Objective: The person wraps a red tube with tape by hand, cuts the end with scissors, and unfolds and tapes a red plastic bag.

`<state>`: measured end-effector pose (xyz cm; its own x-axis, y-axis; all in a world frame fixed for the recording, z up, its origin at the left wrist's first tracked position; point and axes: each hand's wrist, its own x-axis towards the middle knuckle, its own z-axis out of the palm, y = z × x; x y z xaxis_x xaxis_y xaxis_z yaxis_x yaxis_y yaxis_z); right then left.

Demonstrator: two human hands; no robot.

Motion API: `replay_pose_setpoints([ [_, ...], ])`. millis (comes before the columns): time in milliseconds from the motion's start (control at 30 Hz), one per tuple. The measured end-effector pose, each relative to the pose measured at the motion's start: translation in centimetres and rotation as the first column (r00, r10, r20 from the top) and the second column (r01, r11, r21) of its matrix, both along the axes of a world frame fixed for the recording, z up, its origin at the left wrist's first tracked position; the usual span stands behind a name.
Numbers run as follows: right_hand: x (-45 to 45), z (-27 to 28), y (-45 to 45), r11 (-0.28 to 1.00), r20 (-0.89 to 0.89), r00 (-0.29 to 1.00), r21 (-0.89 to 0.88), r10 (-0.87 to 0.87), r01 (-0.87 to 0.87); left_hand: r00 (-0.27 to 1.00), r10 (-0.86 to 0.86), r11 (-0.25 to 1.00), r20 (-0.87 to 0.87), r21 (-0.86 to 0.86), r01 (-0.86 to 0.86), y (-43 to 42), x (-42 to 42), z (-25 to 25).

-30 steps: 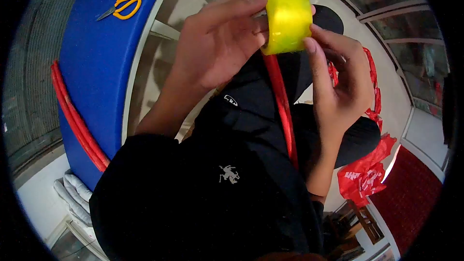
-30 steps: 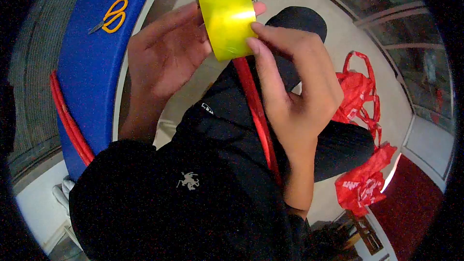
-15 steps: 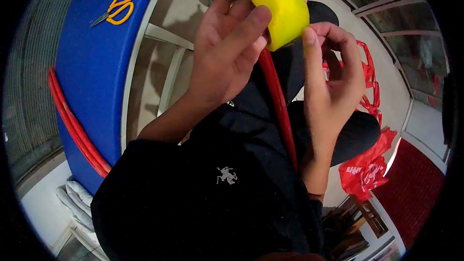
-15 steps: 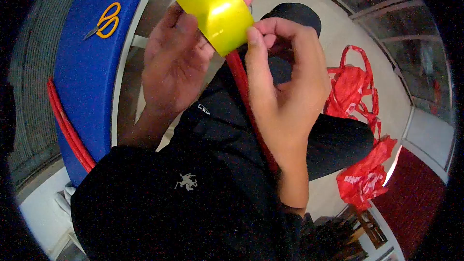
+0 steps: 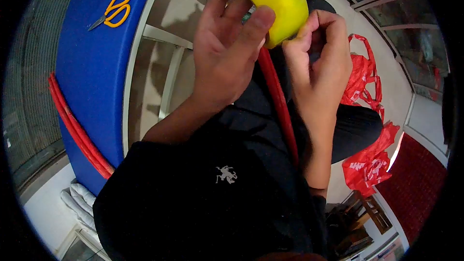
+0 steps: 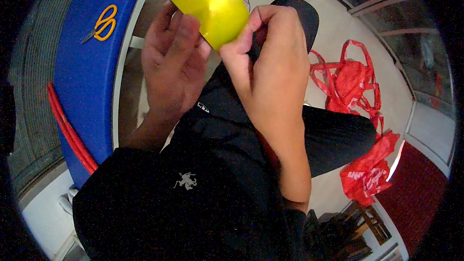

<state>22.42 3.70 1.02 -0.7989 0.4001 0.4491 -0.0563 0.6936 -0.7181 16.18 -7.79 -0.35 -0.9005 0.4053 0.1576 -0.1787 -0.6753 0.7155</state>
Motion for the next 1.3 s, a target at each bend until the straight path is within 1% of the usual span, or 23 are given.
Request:
replay_pose_setpoints([
  [67,-0.1,-0.1,0.1,0.998,-0.052,0.998,0.050,0.045,-0.042,1.000,-0.012,1.000,-0.008,0.008,0.012,-0.2,-0.4,-0.3],
  [100,0.1,-0.1,-0.1,0.998,-0.051,0.998,0.049,0.046,-0.044,1.000,0.003,0.999,0.022,-0.046,-0.002,-0.3,-0.8,-0.5],
  [133,0.3,-0.1,-0.5,0.993,-0.094,0.990,0.067,0.103,-0.097,0.999,0.023,0.995,0.049,-0.101,-0.018,-0.5,-1.5,-0.8],
  [200,0.4,-0.1,-0.5,0.984,-0.141,0.976,0.084,0.169,-0.158,0.999,0.038,0.996,0.017,-0.082,-0.037,-1.0,-3.4,-1.6],
  [267,0.1,0.1,0.6,0.983,-0.191,0.978,-0.144,0.088,-0.116,0.999,0.035,0.998,-0.026,-0.059,-0.037,-1.1,-4.2,-1.6],
  [300,-0.2,0.3,1.0,0.966,-0.205,0.978,-0.244,0.028,-0.079,0.999,0.012,1.000,0.043,-0.003,-0.012,-1.0,-3.7,-0.8],
  [333,-0.2,0.7,1.3,0.978,-0.152,0.988,-0.207,-0.034,0.002,0.994,-0.015,0.998,0.111,0.056,0.008,-0.9,-3.2,-0.2],
  [400,-0.4,0.6,1.8,0.985,-0.189,0.979,-0.138,0.072,-0.099,0.989,-0.036,0.996,0.142,0.081,0.024,-0.8,-2.8,-0.1],
  [433,-0.5,0.7,1.7,0.992,-0.161,0.984,-0.091,0.073,-0.088,0.981,-0.056,0.994,0.186,0.102,0.037,-0.6,-2.6,-0.2],
  [467,-0.4,0.8,1.4,0.996,-0.129,0.989,-0.042,0.070,-0.076,0.980,-0.062,0.994,0.189,0.105,0.042,-0.4,-2.3,-0.2],
  [567,-1.1,-0.6,0.4,1.000,-0.254,0.967,-0.016,-0.028,0.025,0.981,-0.043,0.988,0.187,0.151,0.015,0.4,-1.7,-0.3],
  [600,-1.0,-0.6,0.3,0.998,-0.261,0.964,0.023,-0.052,0.060,0.985,-0.028,0.989,0.172,0.147,0.002,0.5,-1.5,-0.3],
  [733,-1.3,-1.0,0.0,0.995,-0.309,0.946,-0.008,-0.094,0.096,0.994,-0.007,0.993,0.107,0.119,-0.005,0.3,-1.2,-0.4],
  [833,-1.2,-0.9,0.1,0.996,-0.291,0.953,-0.033,-0.086,0.080,0.998,-0.015,0.993,0.067,0.119,0.007,0.3,-1.1,-0.5],
  [933,-0.9,-0.8,0.3,0.985,-0.212,0.977,-0.172,-0.018,-0.019,0.994,-0.015,0.998,0.104,0.057,0.009,0.1,-1.1,-0.4],
  [967,-0.8,-0.7,0.3,0.993,-0.139,0.990,-0.120,0.002,-0.019,0.994,-0.016,0.998,0.107,0.057,0.010,0.0,-1.1,-0.6],
  [1033,-0.4,-0.4,0.3,0.999,-0.019,0.999,-0.036,0.033,-0.034,0.995,0.079,0.979,-0.055,-0.183,-0.087,0.1,-1.2,-1.0],
  [1067,-0.5,-0.3,0.4,0.999,-0.019,0.999,-0.034,0.032,-0.033,0.995,0.077,0.980,-0.056,-0.181,-0.086,0.0,-1.4,-1.1],
  [1133,-0.5,-0.3,0.6,0.993,0.078,0.995,0.093,0.062,-0.069,0.994,-0.018,0.999,0.110,0.048,0.013,-0.2,-1.5,-1.2],
  [1167,-0.4,-0.1,0.7,0.993,0.080,0.995,0.094,0.061,-0.069,0.993,-0.019,0.999,0.112,0.049,0.014,-0.3,-1.6,-1.3],
  [1233,-0.2,0.2,0.9,0.990,0.152,0.982,-0.106,0.114,-0.098,0.998,-0.027,0.999,0.054,-0.031,0.028,-0.5,-1.6,-1.4],
  [1267,-0.2,0.1,1.1,0.990,0.153,0.982,-0.105,0.112,-0.097,0.998,-0.028,0.999,0.054,-0.029,0.029,-0.6,-1.7,-1.6],
  [1300,-0.2,-0.1,1.3,0.935,0.113,0.978,-0.333,0.173,-0.127,0.963,-0.021,0.960,-0.268,-0.273,-0.055,-0.8,-1.9,-1.8],
])
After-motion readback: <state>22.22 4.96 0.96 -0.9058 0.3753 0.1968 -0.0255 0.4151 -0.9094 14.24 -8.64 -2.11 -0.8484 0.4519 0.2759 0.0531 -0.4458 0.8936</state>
